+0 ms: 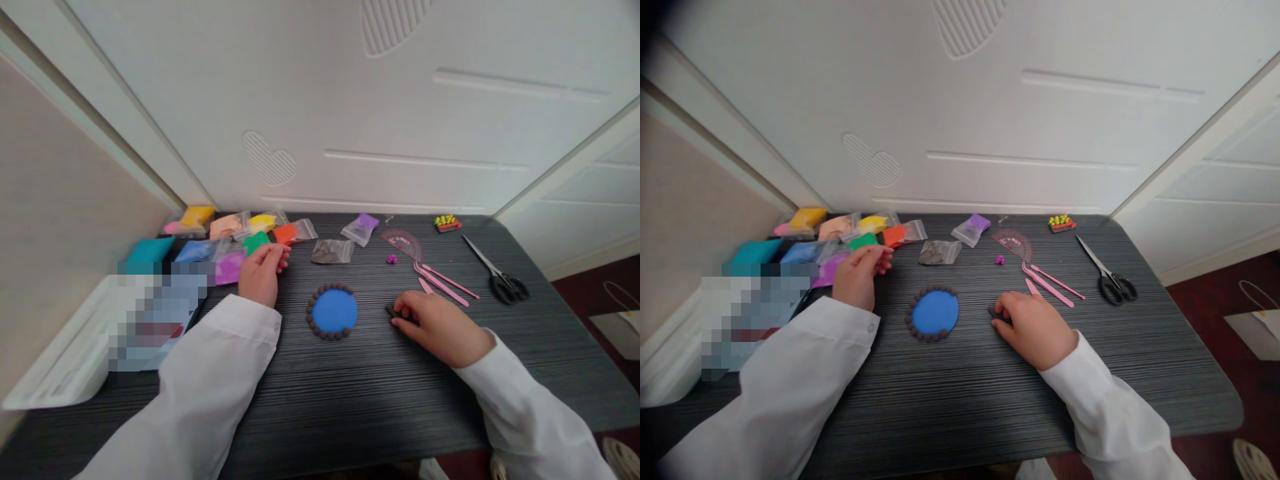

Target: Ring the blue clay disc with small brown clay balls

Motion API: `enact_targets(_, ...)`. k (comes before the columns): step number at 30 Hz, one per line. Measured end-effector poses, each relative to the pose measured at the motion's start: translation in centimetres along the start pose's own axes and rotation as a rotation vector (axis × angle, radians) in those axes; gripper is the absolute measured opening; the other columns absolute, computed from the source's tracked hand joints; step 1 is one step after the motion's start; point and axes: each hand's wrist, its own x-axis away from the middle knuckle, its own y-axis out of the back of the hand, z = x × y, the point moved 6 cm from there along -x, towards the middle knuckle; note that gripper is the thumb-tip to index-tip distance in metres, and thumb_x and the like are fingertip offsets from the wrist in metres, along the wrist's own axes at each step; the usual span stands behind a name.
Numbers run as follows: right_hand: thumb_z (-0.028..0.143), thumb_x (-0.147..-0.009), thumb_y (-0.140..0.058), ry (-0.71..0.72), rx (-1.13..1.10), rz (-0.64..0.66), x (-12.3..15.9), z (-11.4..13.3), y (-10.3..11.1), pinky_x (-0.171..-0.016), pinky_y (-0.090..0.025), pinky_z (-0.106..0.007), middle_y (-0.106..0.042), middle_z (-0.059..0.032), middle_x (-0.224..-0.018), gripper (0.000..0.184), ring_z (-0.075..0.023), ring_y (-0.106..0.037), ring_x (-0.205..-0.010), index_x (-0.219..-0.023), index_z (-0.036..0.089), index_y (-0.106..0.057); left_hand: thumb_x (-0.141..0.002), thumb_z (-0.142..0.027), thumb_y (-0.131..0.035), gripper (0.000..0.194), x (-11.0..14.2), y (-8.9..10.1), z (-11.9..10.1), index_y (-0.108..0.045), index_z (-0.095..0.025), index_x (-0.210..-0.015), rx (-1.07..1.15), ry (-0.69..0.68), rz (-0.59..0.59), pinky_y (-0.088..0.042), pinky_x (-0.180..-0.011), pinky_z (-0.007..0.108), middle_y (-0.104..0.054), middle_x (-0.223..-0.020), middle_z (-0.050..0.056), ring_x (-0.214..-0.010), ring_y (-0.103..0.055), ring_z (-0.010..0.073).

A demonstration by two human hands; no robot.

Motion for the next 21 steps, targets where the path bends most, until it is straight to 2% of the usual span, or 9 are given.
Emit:
enact_targets(4, 0.026, -0.080, -0.044, 0.108, -0.033, 0.007, 0.2, 0.8, 0.4, -0.072, -0.037, -0.027, -0.059, 0.0001, -0.082, 0.011, -0.0136, -0.051, -0.078, -0.085, 0.022, -0.053, -0.072, -0.032, -0.052, 0.018, -0.2, 0.1, 0.4, -0.063, -0.018, -0.071, -0.002, 0.004, 0.004, -0.034, -0.047, 0.020, -0.058, -0.065, 0.000, -0.054, -0.049, 0.0075)
enact_targets(8, 0.024, -0.083, -0.039, 0.195, 0.056, -0.076, 0.3, 1.5, 0.8, -0.081, -0.034, -0.033, -0.059, -0.0015, -0.092, 0.017, -0.0160, -0.050, -0.089, -0.092, 0.023, -0.053, -0.072, -0.031, -0.053, 0.017, -0.3, 0.2, 0.5, -0.063, -0.019, -0.070, -0.002, -0.004, 0.001, -0.033, -0.047, 0.020, -0.058, -0.065, 0.000, -0.055, -0.049, 0.0084)
enact_targets(11, 0.020, -0.082, -0.040, 0.231, 0.099, -0.111, 0.0, 1.6, 0.3, -0.083, -0.033, -0.035, -0.058, -0.0020, -0.096, 0.018, -0.0165, -0.048, -0.093, -0.092, 0.023, -0.054, -0.072, -0.031, -0.052, 0.017, -0.2, 0.2, 0.5, -0.063, -0.018, -0.071, -0.011, -0.008, -0.004, -0.033, -0.047, 0.020, -0.058, -0.065, 0.000, -0.055, -0.049, 0.0084)
enact_targets(15, 0.020, -0.078, -0.046, 0.264, 0.037, -0.090, -0.2, 0.9, 0.0, -0.086, -0.034, -0.034, -0.058, -0.0012, -0.099, 0.018, -0.0155, -0.049, -0.096, -0.094, 0.023, -0.054, -0.071, -0.030, -0.052, 0.016, -0.2, 0.2, 0.5, -0.064, -0.019, -0.071, -0.015, -0.004, -0.006, -0.034, -0.048, 0.020, -0.059, -0.066, 0.000, -0.056, -0.049, 0.0087)
enact_targets(18, 0.024, -0.077, -0.048, 0.218, 0.000, -0.183, 0.0, -0.7, 1.7, -0.088, -0.035, -0.032, -0.057, -0.0027, -0.102, 0.020, -0.0154, -0.049, -0.098, -0.097, 0.021, -0.054, -0.072, -0.030, -0.052, 0.016, -0.3, 0.2, 0.5, -0.063, -0.019, -0.071, -0.009, -0.013, -0.002, -0.033, -0.048, 0.021, -0.058, -0.065, 0.000, -0.055, -0.049, 0.0088)
enact_targets(21, 0.031, -0.078, -0.047, 0.008, 0.010, -0.304, 0.5, -3.6, 3.8, -0.079, -0.040, -0.028, -0.060, -0.0027, -0.091, 0.017, -0.0149, -0.053, -0.089, -0.088, 0.021, -0.056, -0.073, -0.033, -0.050, 0.018, -0.3, 0.1, 0.6, -0.063, -0.020, -0.071, -0.051, -0.016, 0.007, -0.033, -0.047, 0.021, -0.057, -0.065, 0.000, -0.055, -0.049, 0.0092)
